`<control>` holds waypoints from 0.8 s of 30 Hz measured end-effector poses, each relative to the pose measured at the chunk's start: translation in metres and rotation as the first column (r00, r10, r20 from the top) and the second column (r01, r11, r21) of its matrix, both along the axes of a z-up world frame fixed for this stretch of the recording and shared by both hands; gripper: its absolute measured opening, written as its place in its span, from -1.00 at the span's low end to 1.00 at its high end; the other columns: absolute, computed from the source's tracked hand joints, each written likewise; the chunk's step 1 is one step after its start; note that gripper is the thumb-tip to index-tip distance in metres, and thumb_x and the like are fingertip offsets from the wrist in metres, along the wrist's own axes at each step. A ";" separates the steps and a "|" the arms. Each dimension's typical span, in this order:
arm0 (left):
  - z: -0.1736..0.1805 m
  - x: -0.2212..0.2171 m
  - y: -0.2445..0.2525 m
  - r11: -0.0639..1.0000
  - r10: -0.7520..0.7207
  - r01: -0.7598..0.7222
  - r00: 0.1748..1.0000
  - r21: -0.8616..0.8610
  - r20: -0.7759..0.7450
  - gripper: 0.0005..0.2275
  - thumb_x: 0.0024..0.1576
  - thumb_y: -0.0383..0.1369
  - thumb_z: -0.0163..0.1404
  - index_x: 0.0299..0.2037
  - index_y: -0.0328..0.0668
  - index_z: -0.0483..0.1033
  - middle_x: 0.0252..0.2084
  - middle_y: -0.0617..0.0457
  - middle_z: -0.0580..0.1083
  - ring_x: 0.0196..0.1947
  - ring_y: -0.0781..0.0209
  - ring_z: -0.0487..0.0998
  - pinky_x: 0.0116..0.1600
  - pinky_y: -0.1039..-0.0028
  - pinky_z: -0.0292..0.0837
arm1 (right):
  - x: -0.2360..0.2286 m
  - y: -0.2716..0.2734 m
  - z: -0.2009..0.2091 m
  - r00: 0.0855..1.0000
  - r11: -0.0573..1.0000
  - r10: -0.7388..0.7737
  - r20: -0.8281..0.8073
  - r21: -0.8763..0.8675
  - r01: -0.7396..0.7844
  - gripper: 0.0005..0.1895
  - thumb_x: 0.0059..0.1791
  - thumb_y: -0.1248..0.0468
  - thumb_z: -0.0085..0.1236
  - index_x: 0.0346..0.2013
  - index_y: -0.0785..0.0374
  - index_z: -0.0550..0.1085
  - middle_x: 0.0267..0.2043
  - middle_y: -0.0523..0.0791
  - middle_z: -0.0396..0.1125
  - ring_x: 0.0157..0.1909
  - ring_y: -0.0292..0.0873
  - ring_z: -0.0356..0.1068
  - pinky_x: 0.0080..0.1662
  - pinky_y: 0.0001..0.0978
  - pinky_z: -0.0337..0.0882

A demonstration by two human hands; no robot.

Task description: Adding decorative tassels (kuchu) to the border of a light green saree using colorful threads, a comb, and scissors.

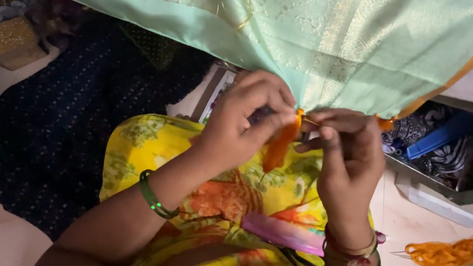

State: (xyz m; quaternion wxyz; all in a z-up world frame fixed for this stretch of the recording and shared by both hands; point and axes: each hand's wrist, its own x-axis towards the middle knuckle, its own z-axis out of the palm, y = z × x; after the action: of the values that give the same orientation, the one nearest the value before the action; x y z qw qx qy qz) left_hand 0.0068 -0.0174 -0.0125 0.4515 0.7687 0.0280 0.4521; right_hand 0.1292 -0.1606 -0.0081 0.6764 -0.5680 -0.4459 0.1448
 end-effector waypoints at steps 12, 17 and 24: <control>-0.033 0.007 -0.003 0.976 0.072 -0.070 0.997 -0.208 0.004 -0.95 0.27 -0.59 -0.01 -0.19 -0.32 0.38 -0.16 0.01 0.58 -0.13 0.28 0.63 0.02 0.55 0.53 | 0.009 0.006 -0.026 0.987 0.995 0.096 -0.131 0.040 -0.092 -0.90 0.19 0.44 -0.04 -0.13 0.28 0.23 -0.09 -0.04 0.35 -0.39 -0.36 0.22 -0.32 -0.52 0.34; -0.066 0.010 -0.016 0.842 -0.090 0.065 0.996 -0.536 -0.019 -0.94 0.15 -0.52 0.19 -0.27 -0.35 0.57 -0.14 0.01 0.56 -0.07 0.26 0.56 0.09 0.48 0.44 | -0.003 -0.005 -0.053 0.981 0.970 0.029 0.192 -0.242 0.018 -0.91 0.03 0.51 0.06 -0.19 0.32 0.43 -0.16 -0.08 0.36 -0.34 -0.28 0.39 -0.33 -0.48 0.40; -0.066 0.013 -0.010 0.818 -0.011 -0.014 0.999 -0.575 -0.040 -0.93 0.13 -0.49 0.21 -0.28 -0.30 0.58 -0.15 0.07 0.50 -0.08 0.23 0.50 0.10 0.49 0.37 | -0.006 -0.091 -0.115 0.750 0.917 0.102 0.653 -0.353 0.183 -0.85 -0.10 0.47 0.13 -0.24 0.30 0.46 -0.13 0.02 0.39 -0.10 0.11 0.43 -0.11 -0.17 0.46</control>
State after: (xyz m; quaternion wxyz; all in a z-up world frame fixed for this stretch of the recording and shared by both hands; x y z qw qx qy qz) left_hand 0.0201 -0.0275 -0.0782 0.6613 0.6059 0.1729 0.4071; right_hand 0.1228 -0.2520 -0.1231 0.3492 -0.7164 -0.6039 0.0070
